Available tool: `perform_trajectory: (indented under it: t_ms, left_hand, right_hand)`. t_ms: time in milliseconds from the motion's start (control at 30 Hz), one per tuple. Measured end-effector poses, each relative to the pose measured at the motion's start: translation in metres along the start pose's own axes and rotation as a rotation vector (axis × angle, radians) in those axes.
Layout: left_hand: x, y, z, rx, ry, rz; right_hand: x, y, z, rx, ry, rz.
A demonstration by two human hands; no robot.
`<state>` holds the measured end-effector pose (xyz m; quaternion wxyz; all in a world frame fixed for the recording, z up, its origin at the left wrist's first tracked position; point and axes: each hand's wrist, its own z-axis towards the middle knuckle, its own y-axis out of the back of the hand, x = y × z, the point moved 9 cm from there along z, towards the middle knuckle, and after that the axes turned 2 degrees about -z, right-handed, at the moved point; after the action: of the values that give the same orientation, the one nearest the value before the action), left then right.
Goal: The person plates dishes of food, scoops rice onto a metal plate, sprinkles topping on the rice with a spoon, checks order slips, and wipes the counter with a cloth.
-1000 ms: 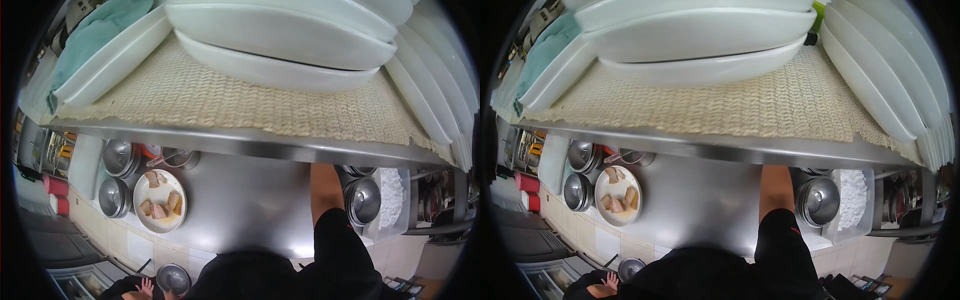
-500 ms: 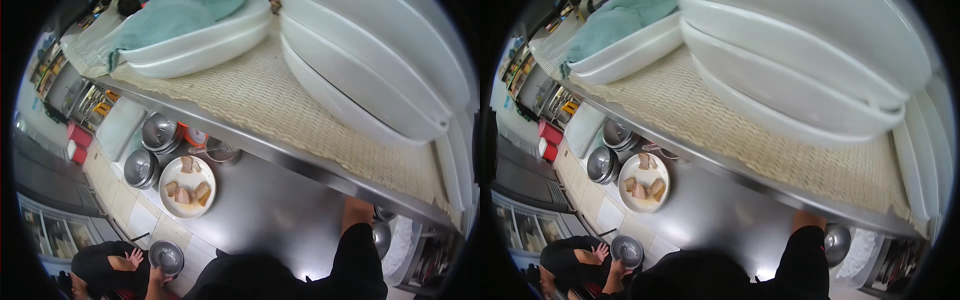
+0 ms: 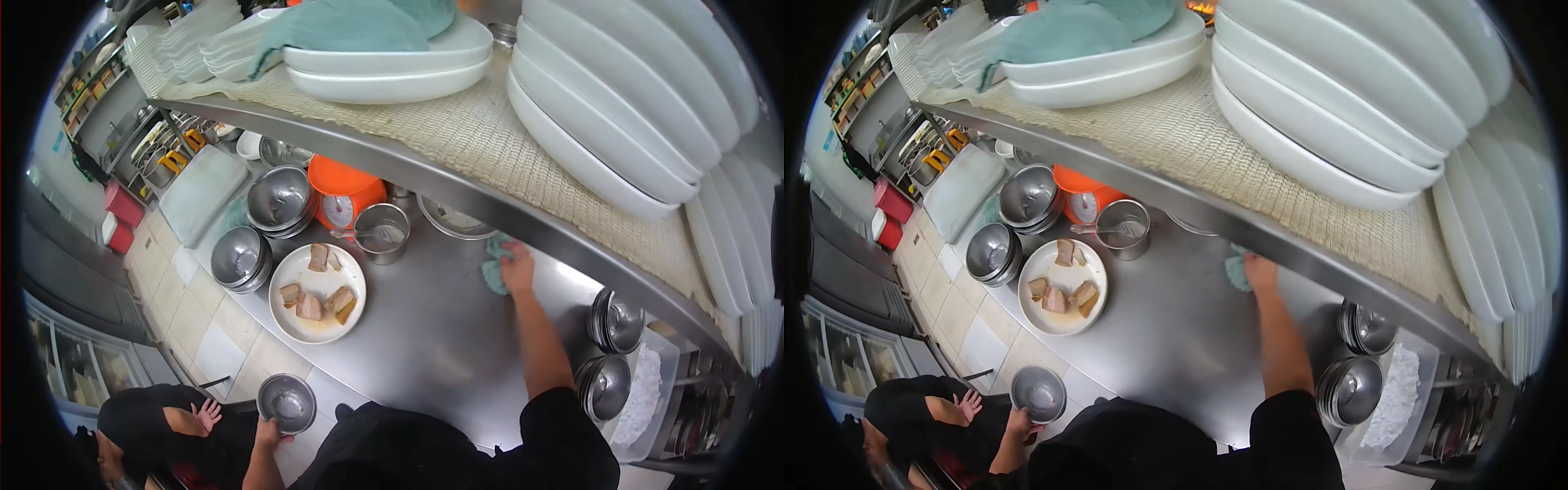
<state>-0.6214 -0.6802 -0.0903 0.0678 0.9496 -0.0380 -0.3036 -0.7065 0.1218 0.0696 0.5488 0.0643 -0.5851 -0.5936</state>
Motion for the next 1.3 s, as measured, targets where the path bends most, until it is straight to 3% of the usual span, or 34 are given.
perform_trajectory:
  t_ms: [33,67,133,267,433,467,533,700,767,833,933,967,1067,1100,1133,1233,1300]
  left_hand:
    - [-0.008,-0.012,0.002,0.027,-0.026,0.004]
    - [-0.022,-0.029,-0.002,0.105,-0.046,0.017]
    - [-0.017,-0.041,0.017,0.141,0.102,0.043]
    - [-0.025,-0.075,0.050,0.353,0.037,0.075]
    - [-0.051,-0.100,0.028,0.517,0.062,0.191]
    - [-0.052,-0.100,0.023,0.536,0.082,0.225]
    - [-0.065,-0.103,-0.006,0.680,0.082,0.139]
    - [-0.054,-0.050,0.011,0.622,0.111,0.056]
    - [-0.040,-0.028,0.030,0.583,0.188,-0.035]
    - [-0.038,-0.001,0.041,0.516,0.178,-0.022]
    - [-0.042,0.029,0.056,0.413,0.205,-0.076]
    - [-0.035,0.040,0.070,0.390,0.202,-0.103]
    - [-0.036,0.075,0.086,0.264,0.186,-0.170]
    - [-0.044,0.085,0.084,0.234,0.169,-0.192]
    - [-0.047,0.098,0.082,0.200,0.164,-0.205]
    - [-0.059,0.125,0.089,0.165,0.137,-0.213]
    - [-0.060,0.138,0.108,0.157,0.125,-0.264]
  right_hand:
    - [0.027,0.004,-0.019,0.008,-0.020,0.084]
    - [0.051,-0.003,-0.039,-0.017,0.117,0.119]
    - [0.090,-0.030,-0.078,0.128,0.144,0.199]
    - [0.194,-0.061,-0.191,0.355,0.227,0.346]
    - [0.310,-0.085,-0.332,0.532,0.347,0.502]
    - [0.330,-0.094,-0.353,0.621,0.326,0.529]
    - [0.349,-0.113,-0.379,0.848,-0.009,0.635]
    - [0.338,-0.068,-0.332,0.548,-0.095,0.667]
    - [0.317,-0.029,-0.295,0.334,-0.250,0.587]
    - [0.297,0.001,-0.258,0.055,-0.162,0.552]
    - [0.287,0.010,-0.224,-0.202,-0.002,0.226]
    - [0.270,-0.019,-0.216,-0.118,0.042,-0.115]
    - [0.242,-0.074,-0.204,0.339,-0.040,-0.402]
    - [0.226,-0.058,-0.186,0.281,-0.241,-0.066]
    - [0.220,-0.035,-0.167,0.137,-0.326,0.064]
    - [0.160,-0.026,-0.103,-0.174,-0.461,0.542]
    - [0.145,-0.043,-0.066,-0.144,-0.768,0.923]
